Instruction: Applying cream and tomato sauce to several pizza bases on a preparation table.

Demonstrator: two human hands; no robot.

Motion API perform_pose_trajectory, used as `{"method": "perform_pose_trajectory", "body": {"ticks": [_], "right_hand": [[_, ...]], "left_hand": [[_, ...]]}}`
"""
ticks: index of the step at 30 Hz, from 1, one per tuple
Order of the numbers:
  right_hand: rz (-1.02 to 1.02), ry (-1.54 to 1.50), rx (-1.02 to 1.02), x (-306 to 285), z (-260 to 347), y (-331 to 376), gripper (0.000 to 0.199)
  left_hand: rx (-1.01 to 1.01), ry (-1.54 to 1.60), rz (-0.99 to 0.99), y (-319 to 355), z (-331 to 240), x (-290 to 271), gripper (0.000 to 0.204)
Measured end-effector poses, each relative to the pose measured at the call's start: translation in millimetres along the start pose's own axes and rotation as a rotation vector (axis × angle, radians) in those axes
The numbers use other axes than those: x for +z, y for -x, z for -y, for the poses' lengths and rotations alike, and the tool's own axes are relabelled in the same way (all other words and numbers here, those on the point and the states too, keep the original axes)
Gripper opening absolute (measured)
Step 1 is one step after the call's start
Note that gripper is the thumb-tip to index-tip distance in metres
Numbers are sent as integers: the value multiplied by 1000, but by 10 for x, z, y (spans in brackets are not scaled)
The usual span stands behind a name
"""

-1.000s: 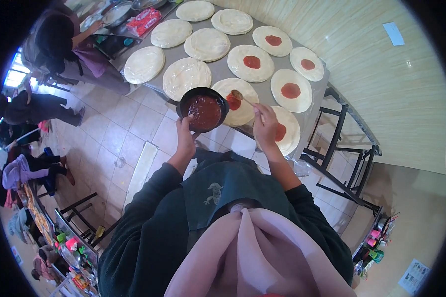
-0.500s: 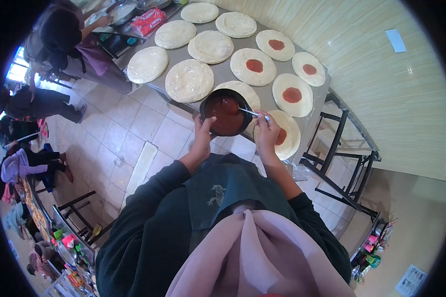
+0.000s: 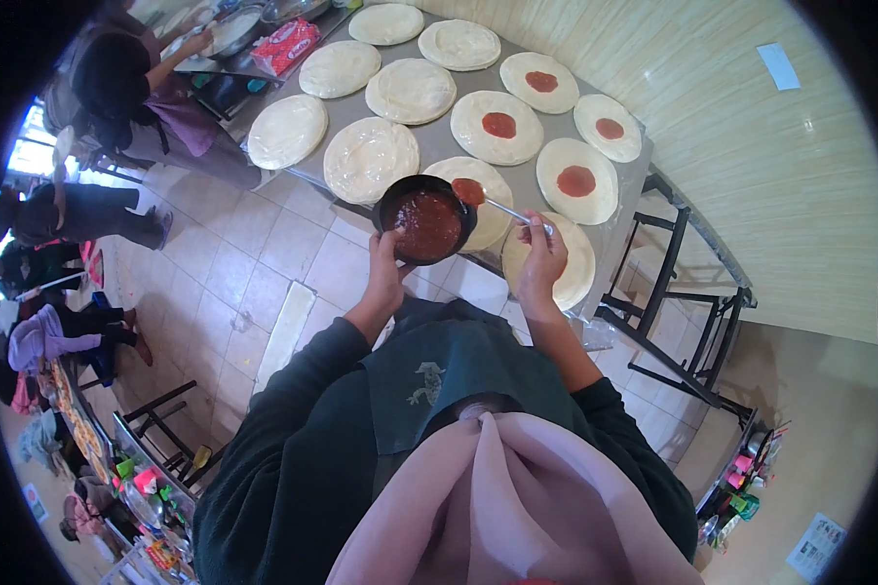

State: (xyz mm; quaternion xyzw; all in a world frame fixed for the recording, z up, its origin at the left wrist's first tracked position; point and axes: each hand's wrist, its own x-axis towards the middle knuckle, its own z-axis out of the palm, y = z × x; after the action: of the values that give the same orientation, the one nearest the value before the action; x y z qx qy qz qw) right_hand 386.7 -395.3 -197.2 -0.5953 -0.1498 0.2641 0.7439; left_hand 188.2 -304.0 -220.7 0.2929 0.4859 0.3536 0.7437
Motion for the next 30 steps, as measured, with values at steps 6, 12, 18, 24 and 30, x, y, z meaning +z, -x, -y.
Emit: {"method": "perform_pose_trajectory", "body": {"ticks": [6,12,18,24,30], "right_hand": [[239,613,-531,-99,-215,-156,17],[265,673,-748,48,136,-146,12],[487,829,-953,335,416,18,12],[310,420,-391,446,-99,2,14],[320,115,-55,566,-162,-23,22]], "left_hand": [[-7,40,-27,-8,-45,-265,36],[31,26,-56,18,-95,-281,51],[50,-46,-48,79,-218,-140,63],[78,-51,47,129,-312,3,56],[44,12,63,38,-422,-79,48]]}}
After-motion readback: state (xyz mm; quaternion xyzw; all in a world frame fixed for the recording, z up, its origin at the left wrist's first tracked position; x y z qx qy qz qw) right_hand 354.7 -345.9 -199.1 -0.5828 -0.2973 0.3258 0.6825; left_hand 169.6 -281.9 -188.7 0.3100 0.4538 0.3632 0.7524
